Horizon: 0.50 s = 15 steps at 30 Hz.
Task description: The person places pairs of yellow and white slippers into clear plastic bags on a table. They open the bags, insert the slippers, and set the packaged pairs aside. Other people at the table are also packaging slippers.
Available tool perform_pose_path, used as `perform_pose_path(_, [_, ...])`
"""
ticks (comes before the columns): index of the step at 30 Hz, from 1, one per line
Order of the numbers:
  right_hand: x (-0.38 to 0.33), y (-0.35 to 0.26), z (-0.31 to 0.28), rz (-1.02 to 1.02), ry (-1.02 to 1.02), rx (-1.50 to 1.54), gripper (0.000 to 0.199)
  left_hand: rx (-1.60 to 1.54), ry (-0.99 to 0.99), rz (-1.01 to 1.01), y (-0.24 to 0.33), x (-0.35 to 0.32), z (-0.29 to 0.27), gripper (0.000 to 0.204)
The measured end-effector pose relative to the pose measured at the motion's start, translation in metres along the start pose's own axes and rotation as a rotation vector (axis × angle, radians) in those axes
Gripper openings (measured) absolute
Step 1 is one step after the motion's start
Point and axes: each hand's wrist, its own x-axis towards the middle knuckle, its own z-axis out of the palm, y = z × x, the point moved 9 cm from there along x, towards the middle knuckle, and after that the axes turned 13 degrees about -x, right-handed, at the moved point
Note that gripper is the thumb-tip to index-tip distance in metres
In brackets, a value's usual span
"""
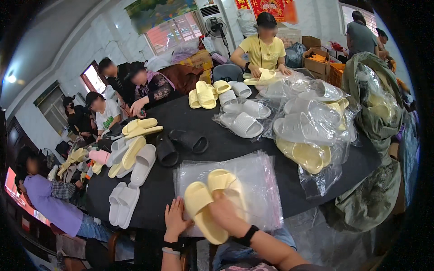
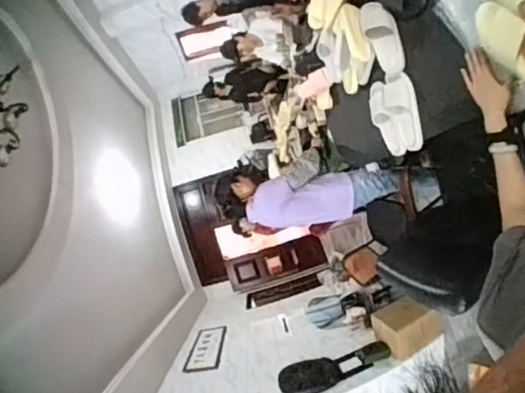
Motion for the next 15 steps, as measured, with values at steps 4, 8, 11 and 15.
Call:
perform_pose_path(4, [-0.03, 0.084, -0.034, 0.082, 0.154, -0.325, 0.014, -0.02, -0.034, -0.041, 0.008, 0.005, 0.0, 0.104])
perform_pose_path(8, [-0.05, 0.138, -0.077, 0.18, 0.296, -0.399, 0.013, -0.057, -0.045, -0.056, 0.015, 0.007, -0.005, 0.104])
perform_pose_path(11, [-0.049, 0.147, -0.071, 0.195, 0.167, -0.346, 0.014, -0.051, -0.015, -0.035, 0.017, 0.01, -0.005, 0.104])
perform_pose_path(15, [-0.038, 0.124, -0.101, 0.161, 0.313, -0.185, 0.013, -0.022, 0.009, -0.022, 0.008, 0.008, -0.01, 0.103])
